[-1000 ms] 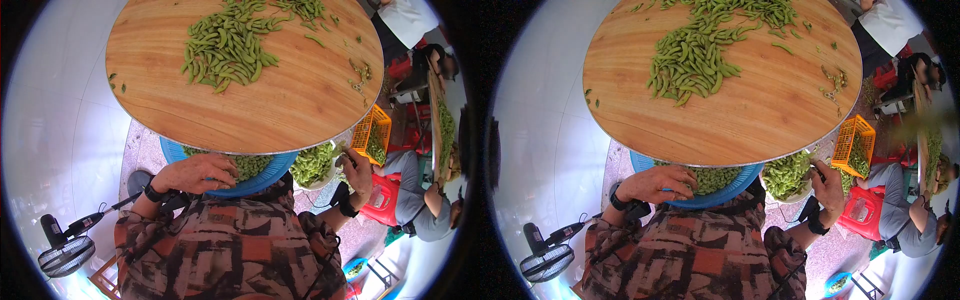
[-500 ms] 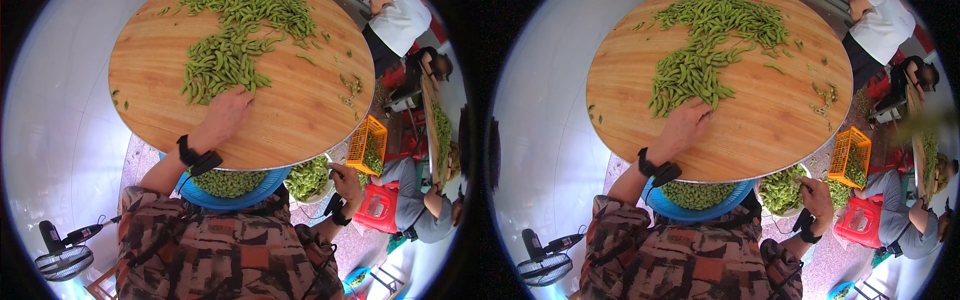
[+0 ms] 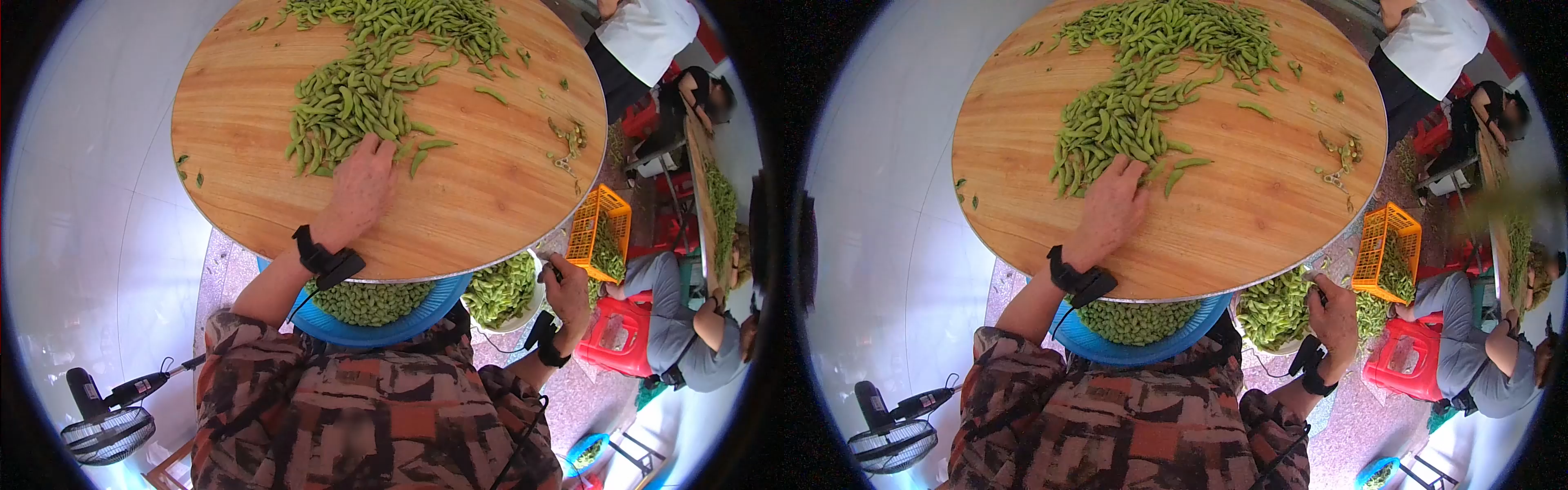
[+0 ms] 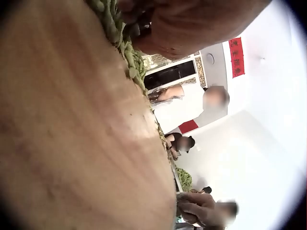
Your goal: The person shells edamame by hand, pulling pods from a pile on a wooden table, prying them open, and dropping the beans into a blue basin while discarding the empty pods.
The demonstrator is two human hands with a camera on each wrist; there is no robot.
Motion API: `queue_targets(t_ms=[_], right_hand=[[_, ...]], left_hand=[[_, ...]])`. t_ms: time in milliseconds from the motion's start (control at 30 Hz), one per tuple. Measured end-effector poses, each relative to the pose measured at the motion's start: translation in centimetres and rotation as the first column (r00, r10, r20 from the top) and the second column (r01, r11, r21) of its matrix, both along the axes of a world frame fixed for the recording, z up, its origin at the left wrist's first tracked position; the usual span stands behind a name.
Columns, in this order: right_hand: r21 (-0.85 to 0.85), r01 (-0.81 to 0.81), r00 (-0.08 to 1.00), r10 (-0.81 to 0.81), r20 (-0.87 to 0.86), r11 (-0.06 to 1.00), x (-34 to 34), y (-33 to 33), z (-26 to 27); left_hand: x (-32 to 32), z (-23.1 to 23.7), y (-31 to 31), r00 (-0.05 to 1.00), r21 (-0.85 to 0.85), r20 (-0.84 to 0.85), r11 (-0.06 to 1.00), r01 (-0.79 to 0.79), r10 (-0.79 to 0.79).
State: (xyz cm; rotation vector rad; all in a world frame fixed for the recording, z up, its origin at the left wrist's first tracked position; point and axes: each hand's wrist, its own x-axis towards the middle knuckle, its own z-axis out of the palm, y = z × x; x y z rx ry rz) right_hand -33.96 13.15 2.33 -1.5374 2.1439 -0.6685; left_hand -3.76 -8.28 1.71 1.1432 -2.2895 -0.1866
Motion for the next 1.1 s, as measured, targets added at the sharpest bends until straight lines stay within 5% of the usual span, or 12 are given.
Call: queue_targets(t_ms=[67, 133, 167, 233, 267, 300, 367, 467, 567, 633, 900, 1100], right_hand=[[-0.041, 0.068, 0.995, -0.065, 0.076, 0.997, 2.0, -0.5, 0.1], [-0.259, 0.123, 0.926, -0.016, 0.378, 0.958, 4.8, -2.6, 0.1], [-0.276, 0.093, 0.896, 0.041, 0.443, 0.957, 6.6, -3.8, 0.3], [-0.158, 0.096, 0.665, 0.055, 0.745, 0.983, 10.2, -5.9, 1.0], [-0.112, 0.087, 0.536, 0.048, 0.843, 0.99, 11.9, -6.8, 1.4], [-0.11, 0.085, 0.538, 0.047, 0.842, 0.99, 13.0, -7.5, 1.2], [-0.051, -0.027, 0.173, 0.055, 0.983, 0.998, 14.5, -8.5, 0.7], [-0.029, -0.038, 0.057, 0.031, 0.998, 0.999, 15.5, -9.0, 0.5], [-0.045, -0.072, 0.061, 0.05, 0.997, 0.996, 15.1, -8.8, -0.3], [-0.05, -0.063, 0.086, 0.055, 0.995, 0.997, 15.1, -8.6, -0.5], [-0.088, -0.09, 0.136, 0.1, 0.986, 0.992, 14.5, -8.5, -0.4], [-0.104, -0.106, 0.063, 0.111, 0.992, 0.989, 14.5, -8.6, -0.9]], left_hand=[[0.7, 0.7, 0.6, 0.998, -0.006, -0.056, 1.0, -0.003, 0.003], [1.3, 1.8, 1.5, 0.947, 0.343, -0.32, 0.927, 0.154, -0.039], [1.4, 2.1, 2.0, 0.945, 0.34, -0.323, 0.927, 0.161, -0.046], [1.6, 2.1, 3.4, 0.762, 0.702, -0.626, 0.545, 0.458, 0.167], [1.8, 1.9, 4.0, 0.759, 0.702, -0.628, 0.544, 0.46, 0.168], [1.9, 1.7, 4.6, 0.724, 0.716, -0.656, 0.48, 0.507, 0.213], [2.1, 1.3, 5.5, 0.687, 0.722, -0.677, 0.418, 0.551, 0.265], [2.1, 0.8, 6.3, 0.716, 0.748, -0.64, 0.443, 0.495, 0.28], [2.0, 0.2, 6.8, 0.733, 0.706, -0.639, 0.556, 0.439, 0.233], [2.0, 0.3, 7.1, 0.819, 0.583, -0.57, 0.734, 0.348, 0.065], [2.1, 1.0, 8.1, 0.822, 0.568, -0.563, 0.762, 0.311, 0.084], [1.9, 0.6, 8.4, 0.803, 0.545, -0.589, 0.779, 0.31, 0.093]])
